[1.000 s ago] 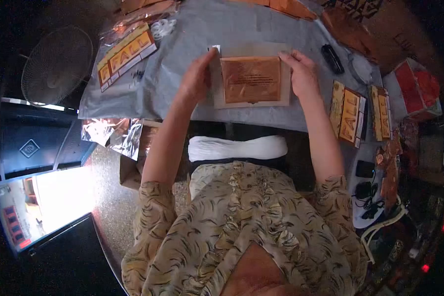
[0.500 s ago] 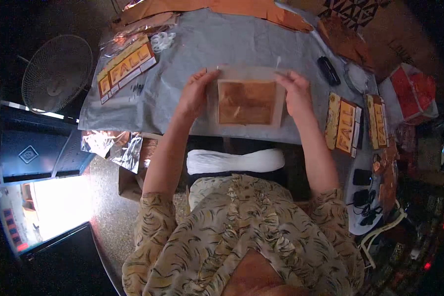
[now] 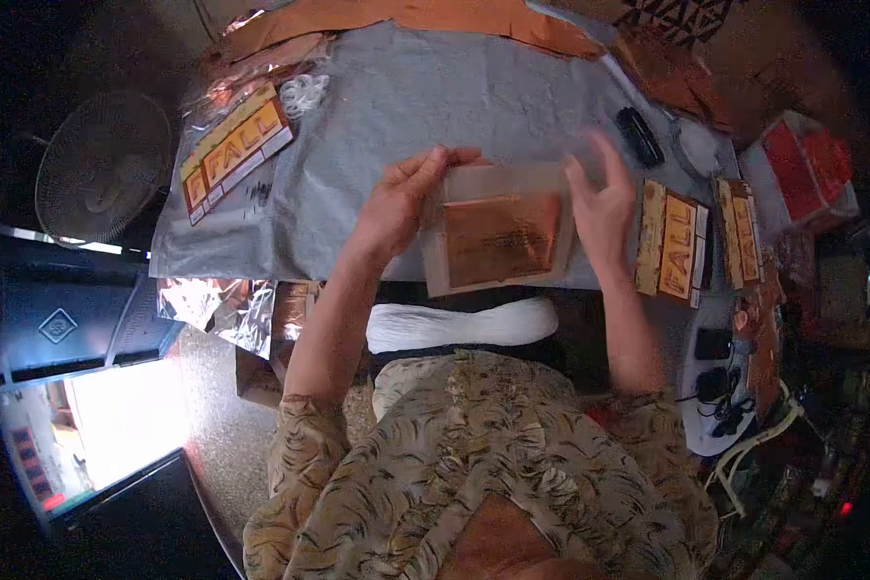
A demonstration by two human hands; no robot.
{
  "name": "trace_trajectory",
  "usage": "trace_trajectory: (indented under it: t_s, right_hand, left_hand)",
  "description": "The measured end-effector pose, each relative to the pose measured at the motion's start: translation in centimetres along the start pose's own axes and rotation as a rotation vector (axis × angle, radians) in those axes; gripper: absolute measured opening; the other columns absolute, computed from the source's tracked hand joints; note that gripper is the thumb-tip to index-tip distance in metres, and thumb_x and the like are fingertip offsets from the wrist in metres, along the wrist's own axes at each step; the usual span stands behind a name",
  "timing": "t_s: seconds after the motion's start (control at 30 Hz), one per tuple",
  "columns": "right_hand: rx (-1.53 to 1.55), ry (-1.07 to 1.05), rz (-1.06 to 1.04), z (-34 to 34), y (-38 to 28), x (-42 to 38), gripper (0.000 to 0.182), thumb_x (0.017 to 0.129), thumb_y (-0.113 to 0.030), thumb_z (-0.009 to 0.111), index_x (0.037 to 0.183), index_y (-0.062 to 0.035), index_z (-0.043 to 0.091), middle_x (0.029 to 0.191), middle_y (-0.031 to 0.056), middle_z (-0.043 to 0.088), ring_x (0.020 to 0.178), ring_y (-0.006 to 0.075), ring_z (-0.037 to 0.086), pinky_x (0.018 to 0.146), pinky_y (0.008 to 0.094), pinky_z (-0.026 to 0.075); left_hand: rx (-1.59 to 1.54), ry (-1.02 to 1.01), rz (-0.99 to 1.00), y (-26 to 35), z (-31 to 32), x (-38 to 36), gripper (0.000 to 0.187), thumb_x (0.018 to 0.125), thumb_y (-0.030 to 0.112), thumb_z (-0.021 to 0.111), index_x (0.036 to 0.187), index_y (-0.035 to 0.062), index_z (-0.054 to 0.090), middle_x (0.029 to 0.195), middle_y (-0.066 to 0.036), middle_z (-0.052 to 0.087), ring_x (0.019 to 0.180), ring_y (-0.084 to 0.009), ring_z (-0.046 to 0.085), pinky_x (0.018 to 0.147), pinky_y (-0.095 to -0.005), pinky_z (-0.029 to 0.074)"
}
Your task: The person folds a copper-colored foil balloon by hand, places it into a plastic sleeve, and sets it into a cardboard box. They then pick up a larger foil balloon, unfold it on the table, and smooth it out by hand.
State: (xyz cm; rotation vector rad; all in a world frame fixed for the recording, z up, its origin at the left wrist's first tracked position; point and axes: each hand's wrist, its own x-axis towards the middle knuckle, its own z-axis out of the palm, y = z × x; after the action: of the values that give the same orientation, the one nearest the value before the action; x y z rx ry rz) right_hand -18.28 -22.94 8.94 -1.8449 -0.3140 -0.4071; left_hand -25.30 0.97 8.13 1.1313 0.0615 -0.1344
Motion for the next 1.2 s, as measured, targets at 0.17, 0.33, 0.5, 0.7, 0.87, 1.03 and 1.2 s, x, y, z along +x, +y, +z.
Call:
trace_trajectory:
  t_s: [0.17,0.33,0.5,0.7,0.87,1.03,1.2]
  right_hand:
    - [-0.552,-0.207,-0.665,-1.7,-6.2,-0.5,0.025,0.082,-0.014,0.08,0.106,-0.009,0.076,0.117,0.0039,0.066,0.112,0.0264,0.06,0.096,0.0402,0.044]
    - [-0.57,-0.271,-0.809,-2.4,-6.8,-0.6,0.024,0.076,-0.012,0.08,0.099,-0.0082,0.074,0.104,0.0009,0.066,0.103,0.0233,0.061,0.094,0.0435,0.041]
    - [-0.534,-0.288,-0.861,-3.8,-7.5,-1.2,0.021,0.074,-0.008,0.078,0.095,-0.0066,0.073,0.095,0.001,0.066,0.099,0.0231,0.062,0.094,0.0453,0.041]
    - [-0.532,-0.344,-0.909,-4.8,-7.2,-1.6,0.016,0.075,-0.005,0.077,0.09,-0.0054,0.071,0.092,0.0031,0.065,0.096,0.0244,0.063,0.092,0.0458,0.042]
    - [-0.486,-0.225,-0.782,-4.6,-6.5,-2.1,0.017,0.076,-0.002,0.074,0.091,-0.0053,0.068,0.089,0.006,0.063,0.092,0.0267,0.062,0.088,0.0415,0.044]
    - [-0.154,0.038,-0.395,-8.5,-3.0,-1.1,0.005,0.097,-0.009,0.064,0.098,-0.0048,0.067,0.091,0.0039,0.065,0.079,0.0167,0.059,0.071,0.028,0.044]
    - [0.711,-0.173,0.223,-18.0,2.6,-7.2,0.015,0.102,-0.016,0.058,0.104,-0.002,0.063,0.092,0.01,0.066,0.072,0.014,0.059,0.063,0.0278,0.048]
  left_hand:
    - [0.082,-0.1,0.012,0.0,3.6,-1.1,0.044,0.11,0.034,0.048,0.128,-0.0019,0.066,0.122,-0.008,0.07,0.11,-0.015,0.064,0.1,-0.0301,0.05]
    - [0.193,-0.169,-0.005,-0.3,4.6,-1.7,0.036,0.108,0.025,0.054,0.127,-0.0024,0.068,0.117,-0.004,0.071,0.107,-0.0099,0.061,0.098,-0.0279,0.05]
    - [0.362,-0.31,0.144,0.4,5.3,-3.0,0.035,0.103,0.018,0.063,0.13,-0.0047,0.065,0.118,-0.006,0.072,0.105,-0.0115,0.063,0.093,-0.0283,0.051]
    - [0.548,-0.296,0.199,0.3,6.4,-3.8,0.034,0.104,0.019,0.063,0.129,-0.0037,0.066,0.116,-0.005,0.072,0.107,-0.0118,0.062,0.094,-0.0288,0.051]
    - [0.521,-0.271,0.188,-0.3,7.2,-3.5,0.032,0.105,0.019,0.06,0.127,-0.0021,0.067,0.114,-0.008,0.073,0.106,-0.012,0.063,0.094,-0.0289,0.051]
    - [0.594,-0.141,0.217,1.0,5.8,-2.7,0.035,0.105,0.027,0.057,0.124,0.0012,0.07,0.115,-0.008,0.073,0.107,-0.0148,0.063,0.098,-0.0309,0.048]
    - [0.473,0.022,0.092,1.7,-1.7,1.6,0.046,0.106,0.038,0.056,0.134,0.0025,0.065,0.133,-0.009,0.066,0.123,-0.0195,0.06,0.108,-0.0322,0.043]
